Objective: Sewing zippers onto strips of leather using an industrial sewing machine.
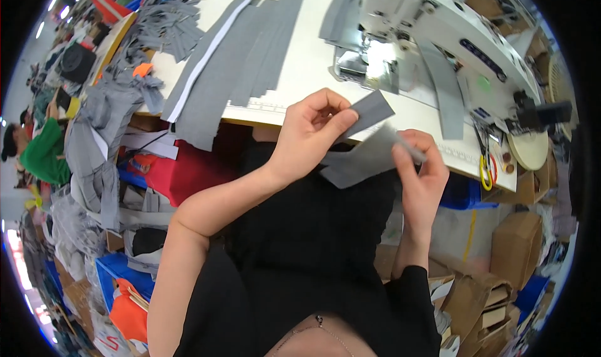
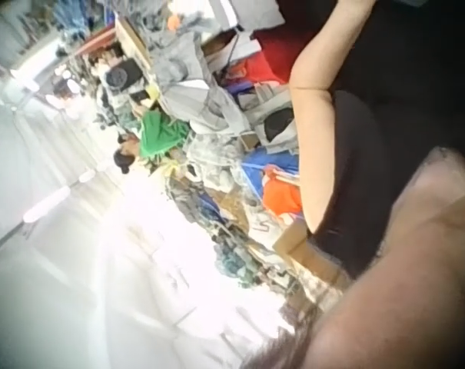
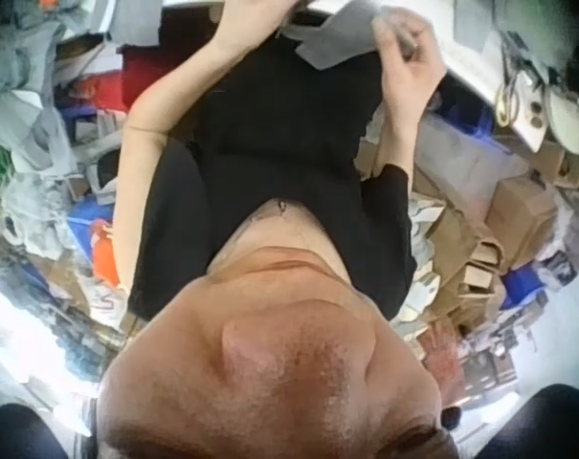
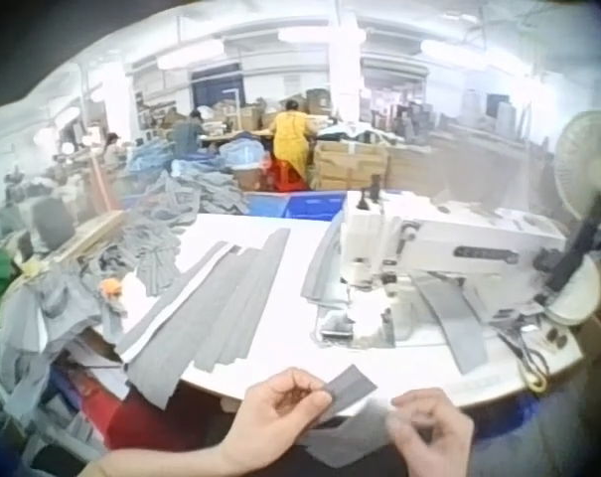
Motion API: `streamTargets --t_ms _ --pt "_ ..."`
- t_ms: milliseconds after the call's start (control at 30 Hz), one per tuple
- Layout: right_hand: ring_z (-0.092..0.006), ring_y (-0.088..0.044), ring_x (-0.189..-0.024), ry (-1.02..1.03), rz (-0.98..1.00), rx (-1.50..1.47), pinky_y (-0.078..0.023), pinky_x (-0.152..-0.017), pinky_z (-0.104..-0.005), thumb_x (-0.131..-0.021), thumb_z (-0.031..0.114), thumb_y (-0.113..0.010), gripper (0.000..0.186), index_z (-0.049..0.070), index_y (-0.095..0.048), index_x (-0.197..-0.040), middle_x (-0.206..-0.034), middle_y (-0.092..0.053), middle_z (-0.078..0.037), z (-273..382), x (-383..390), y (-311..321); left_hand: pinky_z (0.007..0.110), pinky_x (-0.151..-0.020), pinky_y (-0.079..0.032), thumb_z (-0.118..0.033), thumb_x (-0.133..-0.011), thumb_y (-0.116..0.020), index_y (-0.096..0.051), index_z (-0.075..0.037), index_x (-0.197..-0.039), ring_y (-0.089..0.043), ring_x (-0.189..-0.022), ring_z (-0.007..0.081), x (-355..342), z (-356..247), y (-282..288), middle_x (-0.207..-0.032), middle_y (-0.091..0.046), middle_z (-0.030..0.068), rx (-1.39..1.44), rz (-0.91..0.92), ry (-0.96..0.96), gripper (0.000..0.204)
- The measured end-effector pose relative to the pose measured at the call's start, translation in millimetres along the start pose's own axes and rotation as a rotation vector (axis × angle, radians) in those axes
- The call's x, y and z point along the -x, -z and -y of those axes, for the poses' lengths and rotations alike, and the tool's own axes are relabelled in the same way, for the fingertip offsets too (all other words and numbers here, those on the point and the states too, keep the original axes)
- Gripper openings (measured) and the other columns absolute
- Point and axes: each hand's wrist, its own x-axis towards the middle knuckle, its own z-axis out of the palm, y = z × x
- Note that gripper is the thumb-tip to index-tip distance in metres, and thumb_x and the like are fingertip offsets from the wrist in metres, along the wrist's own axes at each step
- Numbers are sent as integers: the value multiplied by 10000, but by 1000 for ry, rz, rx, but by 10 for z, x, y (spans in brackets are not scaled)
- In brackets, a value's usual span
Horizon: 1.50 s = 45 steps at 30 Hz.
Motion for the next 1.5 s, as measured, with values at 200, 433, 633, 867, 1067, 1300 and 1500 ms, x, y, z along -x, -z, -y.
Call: streamTargets --t_ms 200,433,633,867,1067,1300,1500 --pt "-52 -577 -874 -66 -125 -328 -464 -794 -215 -967 93 -784 178 14 -671 -1079 -955 -690 4 60 -13 -155 255 -866 -557 -53 -974 -757 -691 12 -1016 -665 -995 98 89 209 -230 -1007 -722 30 -20 -74 -297 101" --pt "-60 -594 -901 -78 -37 -409 -468 -817 -217 -962 98 -792 185 6 -678 -1076 -990 -702 -5 111 -50 -75 264 -866 -573 -53 -977 -756 -679 -6 -993 -681 -1021 109 97 171 -296 -1064 -747 72 139 12 -133 91" --pt "-70 -609 -921 -22 50 -294 -485 -817 -232 -949 101 -797 228 -9 -689 -1117 -1014 -711 -13 219 -220 34 233 -837 -576 -21 -961 -767 -686 28 -1094 -715 -926 107 31 135 -385 -1024 -760 84 204 -92 -143 163" --pt "-61 -616 -857 90 139 66 -491 -784 -228 -939 147 -808 202 -19 -733 -1027 -885 -722 3 569 -617 116 241 -834 -581 -4 -941 -784 -735 46 -1144 -710 -919 103 -51 -15 -493 -1029 -762 73 264 -160 -241 215" --pt "-52 -595 -824 271 290 124 -478 -741 -224 -944 142 -803 193 -24 -721 -1001 -850 -706 6 898 -837 179 236 -793 -563 -12 -920 -811 -760 28 -1063 -688 -865 84 -166 -251 -418 -974 -749 44 230 -114 -372 157" --pt "-112 -617 -815 524 276 266 -474 -748 -261 -900 142 -831 192 -9 -726 -957 -846 -694 -32 1316 -1013 231 264 -814 -563 -33 -890 -843 -773 9 -1039 -697 -846 106 -264 -645 -386 -943 -742 52 112 -38 -597 170" --pt "-203 -622 -847 634 297 398 -468 -812 -321 -870 158 -835 188 20 -739 -955 -857 -701 -59 1271 -1105 178 253 -792 -555 -40 -933 -804 -784 8 -1051 -696 -867 98 -314 -576 -297 -960 -737 49 205 -28 -522 128"
